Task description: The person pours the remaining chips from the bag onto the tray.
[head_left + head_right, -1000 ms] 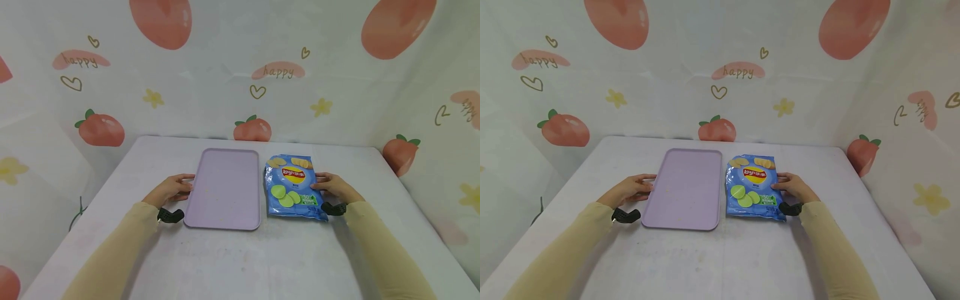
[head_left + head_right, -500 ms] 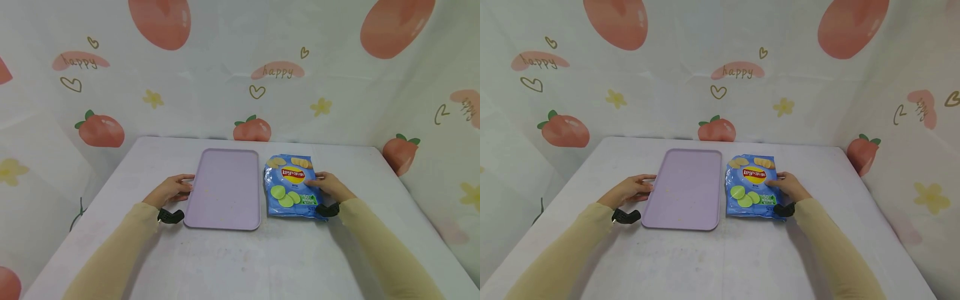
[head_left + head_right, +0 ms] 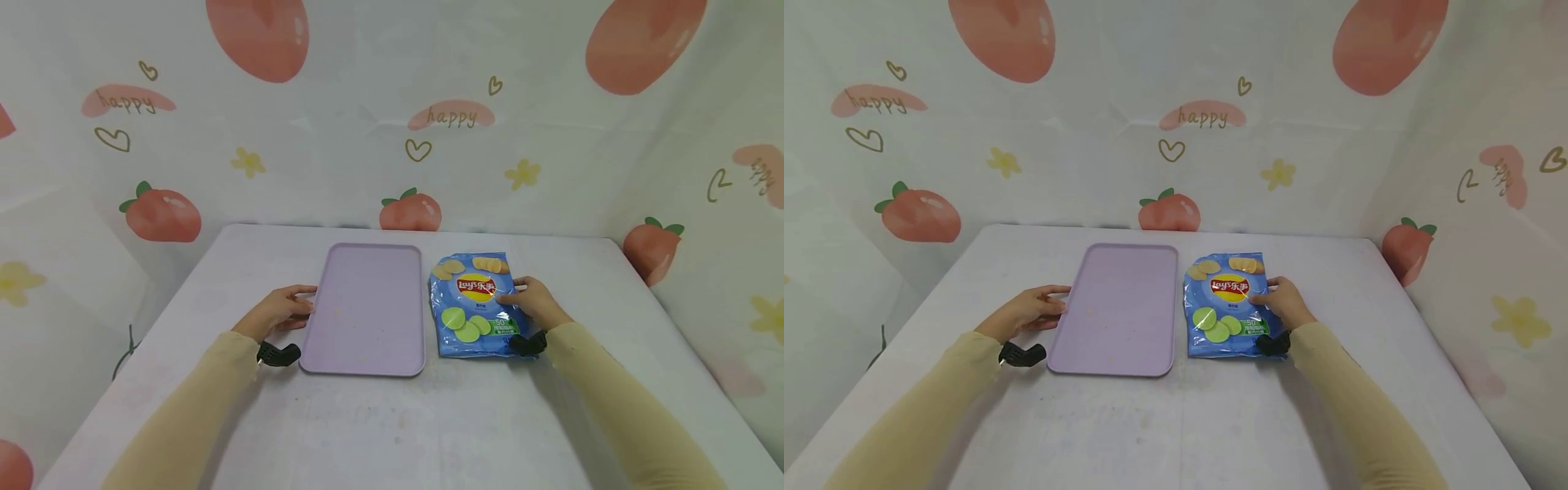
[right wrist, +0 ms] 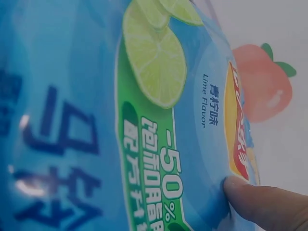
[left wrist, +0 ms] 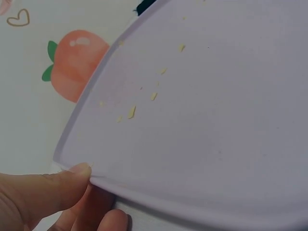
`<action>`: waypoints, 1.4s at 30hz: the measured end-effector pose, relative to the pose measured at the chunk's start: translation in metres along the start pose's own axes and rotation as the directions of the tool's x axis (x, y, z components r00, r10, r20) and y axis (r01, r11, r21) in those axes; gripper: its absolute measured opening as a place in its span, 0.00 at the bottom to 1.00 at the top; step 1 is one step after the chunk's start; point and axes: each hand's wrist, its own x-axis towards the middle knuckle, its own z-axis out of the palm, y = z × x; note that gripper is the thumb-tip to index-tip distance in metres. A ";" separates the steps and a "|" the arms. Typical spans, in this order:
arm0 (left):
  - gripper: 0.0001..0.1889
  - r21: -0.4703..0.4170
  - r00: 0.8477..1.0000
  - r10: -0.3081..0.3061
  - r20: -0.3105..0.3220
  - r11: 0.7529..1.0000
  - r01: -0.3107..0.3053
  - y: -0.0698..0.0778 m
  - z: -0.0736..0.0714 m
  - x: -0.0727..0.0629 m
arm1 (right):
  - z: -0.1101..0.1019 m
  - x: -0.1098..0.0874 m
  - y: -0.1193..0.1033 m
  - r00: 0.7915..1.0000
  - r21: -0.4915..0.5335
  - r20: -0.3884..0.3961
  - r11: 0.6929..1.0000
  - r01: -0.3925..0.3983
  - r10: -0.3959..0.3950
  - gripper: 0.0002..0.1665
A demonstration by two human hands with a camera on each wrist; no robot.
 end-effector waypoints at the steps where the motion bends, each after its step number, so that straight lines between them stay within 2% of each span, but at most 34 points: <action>1: 0.34 0.001 1.000 -0.004 -0.001 1.000 0.004 0.000 0.000 0.000 | 0.000 0.000 -0.001 1.000 0.002 -0.002 1.000 -0.003 0.003 0.46; 10: 0.32 -0.004 1.000 -0.014 -0.024 1.000 0.014 -0.004 0.000 0.005 | 0.002 -0.003 -0.006 0.999 -0.022 -0.052 1.000 0.013 -0.014 0.42; 18: 0.33 -0.006 1.000 -0.009 -0.019 1.000 0.008 -0.003 0.000 0.004 | 0.001 -0.004 -0.006 0.999 -0.028 -0.049 0.999 0.018 -0.019 0.42; 27: 0.34 -0.008 1.000 0.000 -0.013 1.000 0.000 -0.003 0.001 0.004 | -0.005 0.001 0.001 1.000 0.032 0.021 0.999 -0.001 0.000 0.44; 34: 0.33 -0.011 1.000 -0.010 -0.020 1.000 0.010 -0.002 0.000 0.004 | -0.013 -0.002 0.004 0.996 0.040 0.086 0.999 0.029 -0.032 0.45; 42: 0.33 0.002 0.999 -0.026 -0.023 1.000 0.026 0.000 0.001 0.004 | -0.017 -0.002 0.008 0.991 0.145 0.136 0.989 -0.017 -0.003 0.44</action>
